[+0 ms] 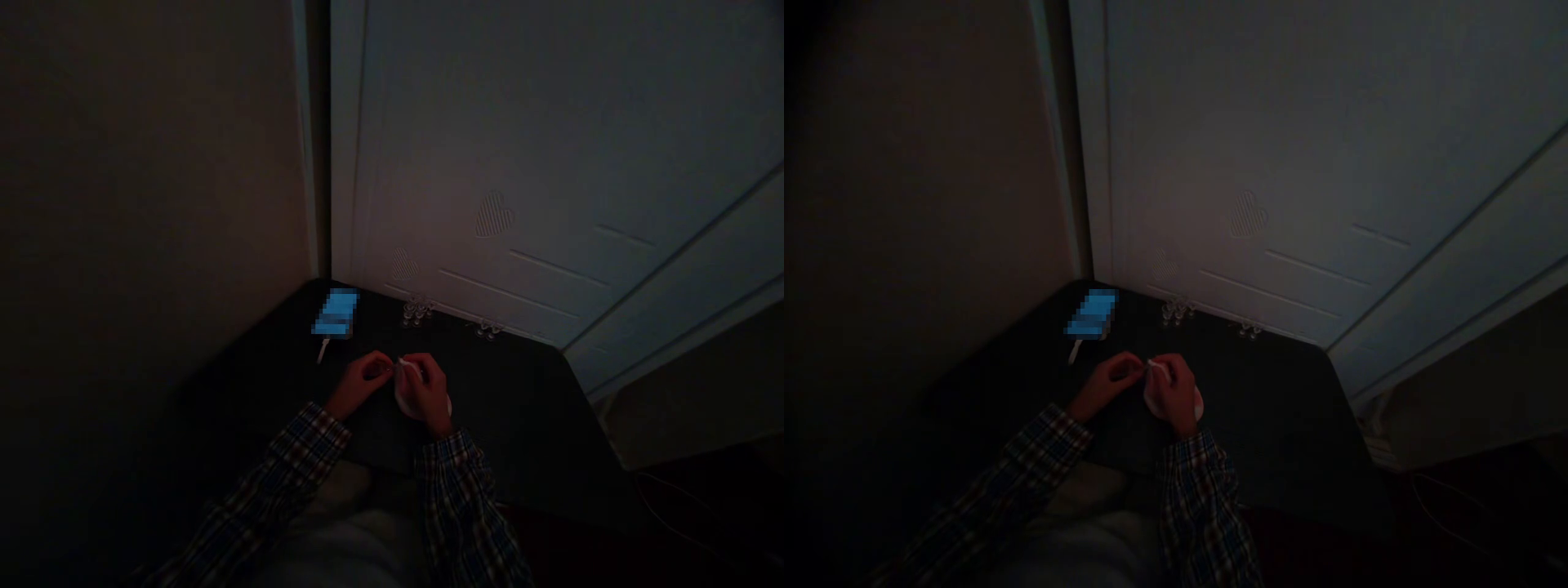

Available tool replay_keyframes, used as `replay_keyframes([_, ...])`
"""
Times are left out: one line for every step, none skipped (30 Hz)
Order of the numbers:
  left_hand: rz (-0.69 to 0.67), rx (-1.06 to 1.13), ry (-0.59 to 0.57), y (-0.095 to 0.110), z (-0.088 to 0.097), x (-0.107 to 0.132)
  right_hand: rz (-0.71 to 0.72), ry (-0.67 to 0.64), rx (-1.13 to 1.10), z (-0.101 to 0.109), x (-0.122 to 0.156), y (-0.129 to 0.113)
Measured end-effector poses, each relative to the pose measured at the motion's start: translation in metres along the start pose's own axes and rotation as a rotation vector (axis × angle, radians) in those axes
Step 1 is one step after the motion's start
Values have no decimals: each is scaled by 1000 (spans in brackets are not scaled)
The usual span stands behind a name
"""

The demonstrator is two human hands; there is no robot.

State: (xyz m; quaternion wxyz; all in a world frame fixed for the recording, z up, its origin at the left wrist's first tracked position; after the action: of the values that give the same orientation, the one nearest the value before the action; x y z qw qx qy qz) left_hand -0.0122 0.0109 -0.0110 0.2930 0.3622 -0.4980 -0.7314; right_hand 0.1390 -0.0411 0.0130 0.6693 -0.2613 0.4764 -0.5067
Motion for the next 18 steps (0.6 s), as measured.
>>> replay_keyframes([2, -9, -11, 0, 0, 0, 16, -16, -3, 0, 0, -1])
replay_keyframes([4, -9, -18, 0, 0, 0, 30, -31, -6, -1, 0, -2])
replay_keyframes([5, -6, -20, 0, 0, 0, 43, -43, -7, -1, 0, -2])
replay_keyframes([5, -1, -19, 0, 0, 0, 51, -50, -7, -2, 0, -2])
replay_keyframes([4, 2, -15, 0, 0, 0, 55, -52, -7, -2, -1, -2])
replay_keyframes([3, 1, -10, 0, 0, 0, 54, -49, -7, -2, -1, -1])
replay_keyframes([5, -3, -7, 1, 0, 0, 52, -46, -9, -2, -1, 0])
replay_keyframes([7, -8, -3, 1, 0, 0, 50, -41, -11, -2, -1, 0])
replay_keyframes([8, -13, 0, 1, 0, 0, 50, -37, -12, -2, -1, 0])
replay_keyframes([7, -16, 5, 1, 0, 0, 51, -36, -13, -2, -1, 0])
replay_keyframes([6, -19, 10, 2, 0, 0, 54, -39, -11, -2, -1, 0])
replay_keyframes([5, -22, 14, 2, 0, 0, 58, -41, -8, -2, -1, 0])
replay_keyframes([4, -24, 16, 2, 0, 0, 61, -42, -4, -2, -1, 0])
replay_keyframes([4, -25, 18, 2, 0, 0, 63, -43, -2, -2, -1, 0])
replay_keyframes([4, -26, 19, 2, 0, 0, 62, -45, 1, -2, -1, 0])
replay_keyframes([4, -29, 21, 2, 0, 0, 61, -43, 3, -2, -1, 0])
replay_keyframes([1, -34, 19, 2, 0, 0, 61, -39, 7, -2, -1, 0])
replay_keyframes([-1, -42, 14, 2, 0, 0, 61, -38, 10, -2, -1, 1])
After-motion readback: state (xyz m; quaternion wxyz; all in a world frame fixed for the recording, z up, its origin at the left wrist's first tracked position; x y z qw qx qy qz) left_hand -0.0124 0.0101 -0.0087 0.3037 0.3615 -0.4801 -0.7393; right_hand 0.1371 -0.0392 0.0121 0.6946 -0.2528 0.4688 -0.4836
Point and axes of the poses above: each hand's wrist, its own x-axis away from the middle knuckle, its own z-axis out of the back of the hand, y = z × x, the point moved 1 cm from there along -x, towards the middle knuckle, and after that the axes turned 12 degrees about -y, right-handed, at the moved point
